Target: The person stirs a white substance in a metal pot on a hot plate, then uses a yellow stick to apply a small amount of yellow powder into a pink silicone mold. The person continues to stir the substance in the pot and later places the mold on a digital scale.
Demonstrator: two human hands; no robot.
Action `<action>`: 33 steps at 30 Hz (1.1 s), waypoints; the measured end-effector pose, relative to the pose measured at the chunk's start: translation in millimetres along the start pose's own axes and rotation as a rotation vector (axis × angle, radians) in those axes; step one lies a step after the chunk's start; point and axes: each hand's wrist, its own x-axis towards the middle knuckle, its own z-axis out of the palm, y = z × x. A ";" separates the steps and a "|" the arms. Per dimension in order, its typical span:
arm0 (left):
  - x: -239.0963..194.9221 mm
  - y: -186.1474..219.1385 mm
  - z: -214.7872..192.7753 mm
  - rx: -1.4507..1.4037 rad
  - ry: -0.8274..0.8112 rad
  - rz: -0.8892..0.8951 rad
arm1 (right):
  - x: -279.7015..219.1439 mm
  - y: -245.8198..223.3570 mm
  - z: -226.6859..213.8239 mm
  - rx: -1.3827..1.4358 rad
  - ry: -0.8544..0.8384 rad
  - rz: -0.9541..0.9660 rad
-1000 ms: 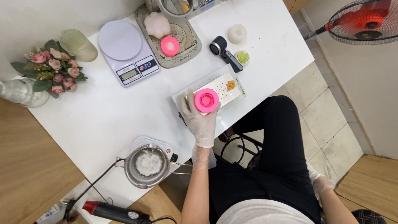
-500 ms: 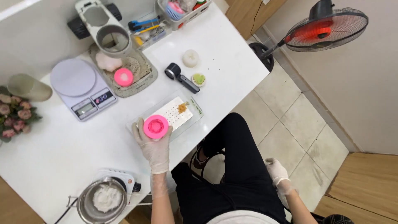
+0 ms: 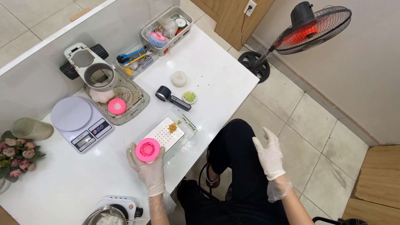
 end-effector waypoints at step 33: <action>4.4 -4.1 6.6 -0.029 0.056 -0.025 | -37.2 -106.2 103.5 0.209 -0.555 -0.098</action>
